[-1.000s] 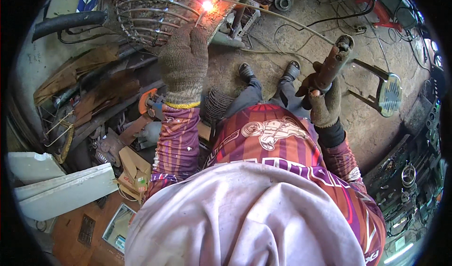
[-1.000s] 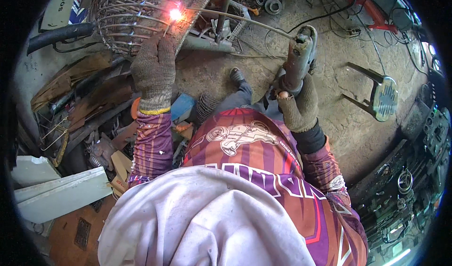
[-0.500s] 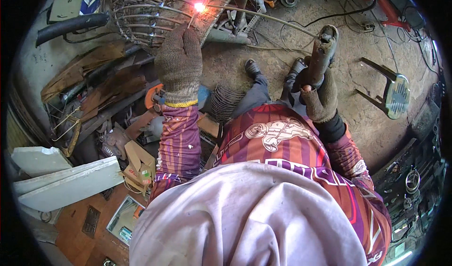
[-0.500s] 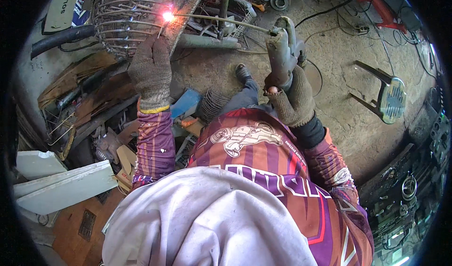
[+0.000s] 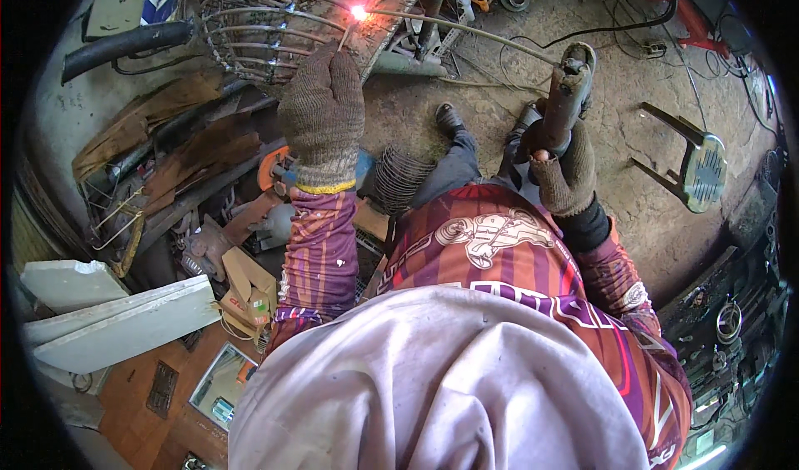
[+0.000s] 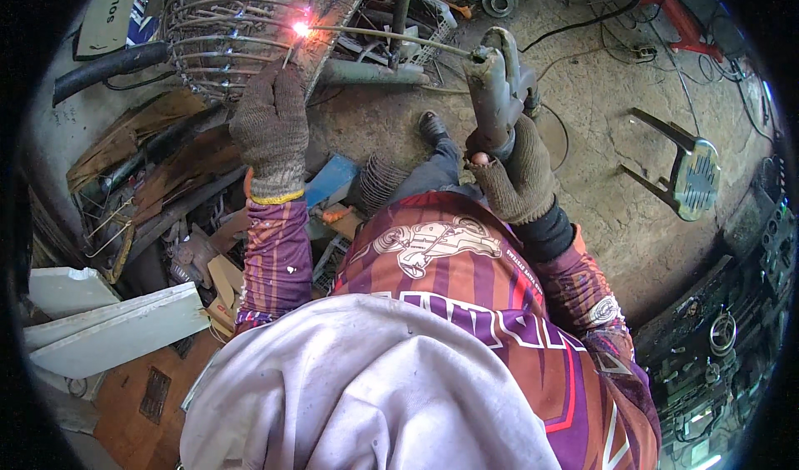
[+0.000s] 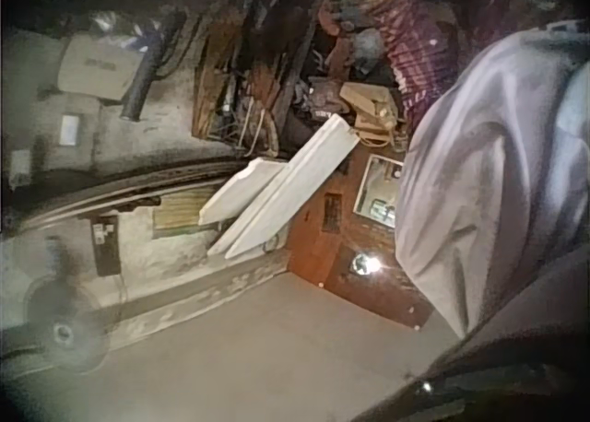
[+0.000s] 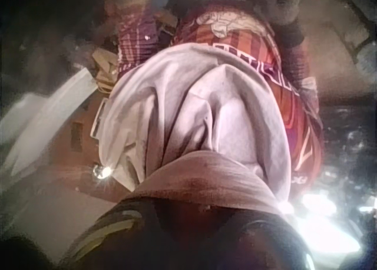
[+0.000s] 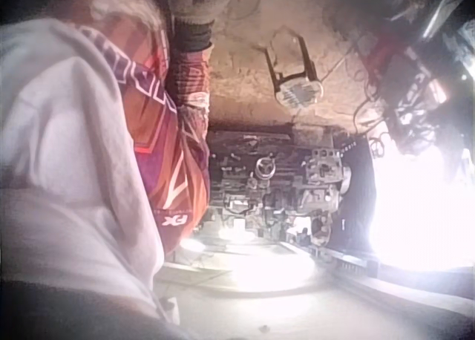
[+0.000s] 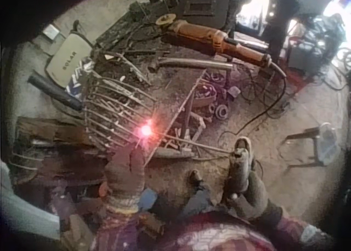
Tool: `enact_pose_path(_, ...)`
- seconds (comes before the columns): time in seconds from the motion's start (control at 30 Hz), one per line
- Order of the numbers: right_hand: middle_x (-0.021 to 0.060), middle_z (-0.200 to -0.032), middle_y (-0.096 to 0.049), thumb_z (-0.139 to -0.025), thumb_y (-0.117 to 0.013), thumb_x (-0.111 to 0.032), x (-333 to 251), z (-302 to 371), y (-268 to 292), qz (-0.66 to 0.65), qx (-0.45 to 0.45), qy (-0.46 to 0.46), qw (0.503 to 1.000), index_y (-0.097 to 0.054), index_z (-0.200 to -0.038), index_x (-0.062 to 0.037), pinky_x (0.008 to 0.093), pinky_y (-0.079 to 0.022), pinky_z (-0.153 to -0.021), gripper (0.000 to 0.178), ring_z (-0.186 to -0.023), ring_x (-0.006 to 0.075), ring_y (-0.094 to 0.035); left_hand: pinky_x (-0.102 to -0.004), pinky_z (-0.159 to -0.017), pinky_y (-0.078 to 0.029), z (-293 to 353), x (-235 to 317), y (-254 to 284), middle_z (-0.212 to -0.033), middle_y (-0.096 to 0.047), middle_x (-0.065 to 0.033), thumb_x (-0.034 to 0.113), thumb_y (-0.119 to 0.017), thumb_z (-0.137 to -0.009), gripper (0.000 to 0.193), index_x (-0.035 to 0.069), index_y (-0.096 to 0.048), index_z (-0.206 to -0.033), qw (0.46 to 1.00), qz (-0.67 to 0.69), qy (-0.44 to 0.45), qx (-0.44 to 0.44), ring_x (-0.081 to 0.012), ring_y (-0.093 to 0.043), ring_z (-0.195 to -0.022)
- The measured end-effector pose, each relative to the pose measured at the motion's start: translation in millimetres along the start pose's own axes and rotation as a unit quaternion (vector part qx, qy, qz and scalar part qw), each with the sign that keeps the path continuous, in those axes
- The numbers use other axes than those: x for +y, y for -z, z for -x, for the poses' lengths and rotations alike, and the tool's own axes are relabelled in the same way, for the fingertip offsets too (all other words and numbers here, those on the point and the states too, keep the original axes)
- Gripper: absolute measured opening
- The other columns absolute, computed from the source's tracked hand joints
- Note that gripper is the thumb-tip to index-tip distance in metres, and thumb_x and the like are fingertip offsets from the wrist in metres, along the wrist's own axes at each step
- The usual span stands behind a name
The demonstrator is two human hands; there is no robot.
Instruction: The person is welding metal rods onto a hemispherical wireframe structure using a welding electrode holder. They use the tool to fuse the metal joints, creating sparks in a workshop environment.
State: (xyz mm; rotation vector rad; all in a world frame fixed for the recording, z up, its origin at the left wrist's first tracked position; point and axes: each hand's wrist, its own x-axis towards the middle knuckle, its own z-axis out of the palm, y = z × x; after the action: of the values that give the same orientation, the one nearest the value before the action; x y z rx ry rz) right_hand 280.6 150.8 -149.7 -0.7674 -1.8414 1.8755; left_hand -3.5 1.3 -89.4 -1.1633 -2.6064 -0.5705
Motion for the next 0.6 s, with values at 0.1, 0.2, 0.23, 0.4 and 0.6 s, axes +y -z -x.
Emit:
enact_pose_path(0.1,0.0104,-0.096,-0.073,-0.095,-0.070,-0.028,0.7,0.7,-0.6,0.003,0.003,0.005,1.000,-0.053,-0.122,0.0013,0.0366,-0.054,-0.081,0.044,-0.087,0.0233,-0.071,-0.0433,-0.082,-0.059,1.0,-0.8,-0.3,-0.103,-0.075,-0.0191,0.029,-0.063,-0.100,0.031,0.004,-0.074,-0.113,1.000,0.001,0.011,-0.009,-0.0365,-0.074,-0.093)
enact_pose_path(0.2,0.0104,-0.096,-0.073,-0.095,-0.069,-0.028,-1.6,0.3,-0.3,0.015,-0.001,0.010,1.000,-0.053,-0.124,0.0021,0.0360,-0.054,-0.082,0.045,-0.087,0.0226,-0.071,-0.0439,-0.082,-0.059,1.8,-3.0,-1.3,-0.105,-0.075,-0.0196,0.030,-0.064,-0.100,0.031,0.003,-0.073,-0.113,1.000,0.012,0.011,-0.009,-0.0372,-0.074,-0.094)
enact_pose_path(0.23,0.0104,-0.096,-0.073,-0.095,-0.069,-0.027,-2.9,0.0,-0.8,0.009,-0.002,0.004,1.000,-0.052,-0.124,0.0025,0.0357,-0.054,-0.082,0.045,-0.087,0.0224,-0.071,-0.0442,-0.082,-0.059,1.9,-3.2,-1.2,-0.106,-0.074,-0.0198,0.030,-0.064,-0.099,0.032,0.003,-0.073,-0.113,1.000,0.015,0.007,-0.005,-0.0376,-0.073,-0.095)
enact_pose_path(0.4,0.0107,-0.096,-0.073,-0.095,-0.069,-0.026,-3.2,-0.9,-2.5,-0.002,-0.001,-0.004,1.000,-0.052,-0.126,0.0033,0.0353,-0.054,-0.083,0.046,-0.087,0.0223,-0.071,-0.0449,-0.082,-0.058,1.0,-1.5,-0.1,-0.105,-0.074,-0.0198,0.031,-0.064,-0.100,0.033,0.003,-0.073,-0.114,0.999,0.021,0.020,-0.018,-0.0383,-0.073,-0.094)
enact_pose_path(0.6,0.0103,-0.095,-0.073,-0.095,-0.069,-0.027,1.3,-0.6,-3.7,0.001,-0.004,0.000,1.000,-0.051,-0.126,0.0031,0.0356,-0.054,-0.082,0.047,-0.086,0.0224,-0.071,-0.0457,-0.081,-0.058,1.6,-2.9,0.3,-0.104,-0.075,-0.0198,0.032,-0.063,-0.100,0.033,0.003,-0.074,-0.113,1.000,0.001,0.018,-0.019,-0.0381,-0.073,-0.093)
